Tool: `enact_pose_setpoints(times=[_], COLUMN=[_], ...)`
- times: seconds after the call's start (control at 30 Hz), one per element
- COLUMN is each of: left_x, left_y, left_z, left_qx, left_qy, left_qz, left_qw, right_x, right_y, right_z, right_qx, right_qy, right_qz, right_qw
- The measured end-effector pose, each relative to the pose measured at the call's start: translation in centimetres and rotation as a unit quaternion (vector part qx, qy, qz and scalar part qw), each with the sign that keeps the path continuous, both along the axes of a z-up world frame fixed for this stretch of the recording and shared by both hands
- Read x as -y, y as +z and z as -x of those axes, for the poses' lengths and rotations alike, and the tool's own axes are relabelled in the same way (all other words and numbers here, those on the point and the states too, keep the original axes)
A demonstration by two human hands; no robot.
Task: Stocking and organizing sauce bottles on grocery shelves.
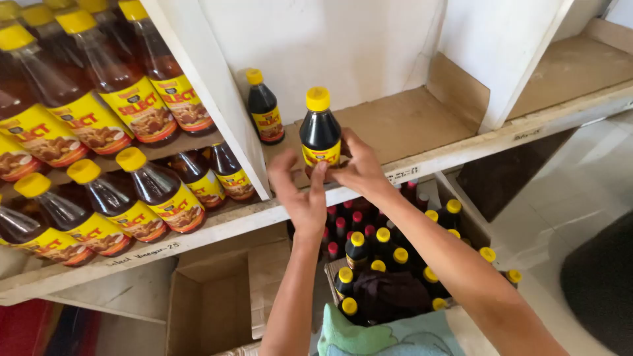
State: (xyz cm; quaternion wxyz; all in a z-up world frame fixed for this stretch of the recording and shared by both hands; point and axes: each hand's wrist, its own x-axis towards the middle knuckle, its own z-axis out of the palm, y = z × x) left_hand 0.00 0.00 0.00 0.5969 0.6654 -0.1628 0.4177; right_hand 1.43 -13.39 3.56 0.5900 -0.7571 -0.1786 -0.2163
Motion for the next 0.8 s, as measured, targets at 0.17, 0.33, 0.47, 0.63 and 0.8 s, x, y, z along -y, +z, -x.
enact_pose_setpoints(times=[0.17, 0.33, 0.47, 0.63, 0.8], left_x=[-0.4, -1.8, -2.3, -2.3, -3.0], left_y=[-0.9, -1.6, -3.3, -3.0, -3.7], left_z=[-5.1, -10.0, -14.0, -16.5, -17.9], left_qx=[-0.031, -0.132, -0.221, -0.320, -0.300], left_qy=[-0.003, -0.119, -0.138, -0.034, -0.005], left_qz=[-0.072, -0.029, 0.033, 0.038, 0.098], left_qw=[0.997, 0.984, 0.965, 0.946, 0.949], right_x=[-0.5, -1.1, -1.0, -2.0, -2.0], right_y=[-1.6, -3.2, -5.6, -1.4, -2.5], right_z=[-5.2, -10.2, -14.1, -12.8, -16.0], right_qx=[-0.039, -0.029, -0.017, -0.154, -0.068], right_qy=[0.003, -0.039, -0.047, -0.086, -0.084], right_qz=[-0.034, -0.034, -0.015, -0.018, -0.002], right_qw=[0.999, 0.998, 0.999, 0.984, 0.994])
